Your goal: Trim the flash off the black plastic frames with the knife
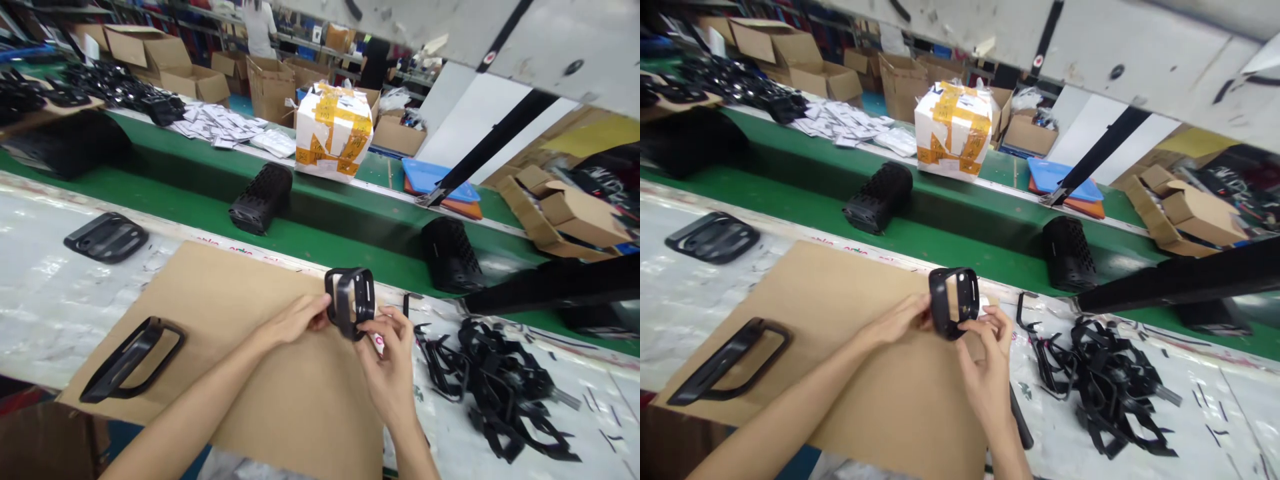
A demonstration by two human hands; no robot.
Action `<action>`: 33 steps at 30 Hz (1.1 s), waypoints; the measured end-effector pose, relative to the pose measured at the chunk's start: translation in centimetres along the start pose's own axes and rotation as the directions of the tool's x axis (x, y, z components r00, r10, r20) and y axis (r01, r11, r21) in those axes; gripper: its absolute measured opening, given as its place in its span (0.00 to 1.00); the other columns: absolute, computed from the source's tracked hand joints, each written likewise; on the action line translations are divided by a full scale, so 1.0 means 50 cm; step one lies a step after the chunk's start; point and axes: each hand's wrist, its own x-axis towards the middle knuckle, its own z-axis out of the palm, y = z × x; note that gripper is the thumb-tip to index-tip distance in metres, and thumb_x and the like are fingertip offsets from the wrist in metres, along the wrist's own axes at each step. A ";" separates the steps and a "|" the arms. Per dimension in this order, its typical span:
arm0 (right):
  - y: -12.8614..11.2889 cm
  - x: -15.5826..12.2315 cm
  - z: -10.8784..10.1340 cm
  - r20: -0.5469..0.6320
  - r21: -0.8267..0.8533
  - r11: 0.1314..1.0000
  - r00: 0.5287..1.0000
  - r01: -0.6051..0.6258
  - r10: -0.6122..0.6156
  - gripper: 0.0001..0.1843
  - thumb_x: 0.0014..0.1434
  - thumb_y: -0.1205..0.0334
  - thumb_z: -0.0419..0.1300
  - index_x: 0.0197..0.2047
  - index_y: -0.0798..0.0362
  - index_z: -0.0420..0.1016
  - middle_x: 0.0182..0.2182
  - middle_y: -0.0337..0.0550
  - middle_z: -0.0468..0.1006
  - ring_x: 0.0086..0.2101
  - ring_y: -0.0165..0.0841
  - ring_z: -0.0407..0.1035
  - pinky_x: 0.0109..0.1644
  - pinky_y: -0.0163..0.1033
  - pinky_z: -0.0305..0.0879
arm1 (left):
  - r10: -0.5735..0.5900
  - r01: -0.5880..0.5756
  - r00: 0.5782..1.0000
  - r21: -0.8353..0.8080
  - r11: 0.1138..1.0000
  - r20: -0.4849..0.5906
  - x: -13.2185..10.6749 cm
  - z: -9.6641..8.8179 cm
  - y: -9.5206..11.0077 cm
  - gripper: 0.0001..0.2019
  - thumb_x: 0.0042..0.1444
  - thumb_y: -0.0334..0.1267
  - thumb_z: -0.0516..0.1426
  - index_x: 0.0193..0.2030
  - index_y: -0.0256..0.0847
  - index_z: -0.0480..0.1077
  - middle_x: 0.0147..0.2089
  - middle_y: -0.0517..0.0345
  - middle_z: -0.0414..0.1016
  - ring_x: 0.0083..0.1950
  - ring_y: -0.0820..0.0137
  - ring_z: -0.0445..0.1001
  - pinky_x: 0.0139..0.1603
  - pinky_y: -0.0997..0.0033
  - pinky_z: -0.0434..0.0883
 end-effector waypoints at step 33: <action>0.107 -0.067 -0.095 0.135 -0.402 0.835 0.877 -0.377 0.461 0.25 0.56 0.42 0.64 0.50 0.50 0.79 0.40 0.50 0.82 0.37 0.47 0.75 0.43 0.50 0.70 | 0.347 -0.098 0.933 0.855 0.510 -0.100 0.033 0.016 -0.065 0.24 0.58 0.27 0.64 0.61 0.41 0.69 0.70 0.43 0.66 0.75 0.49 0.60 0.77 0.44 0.62</action>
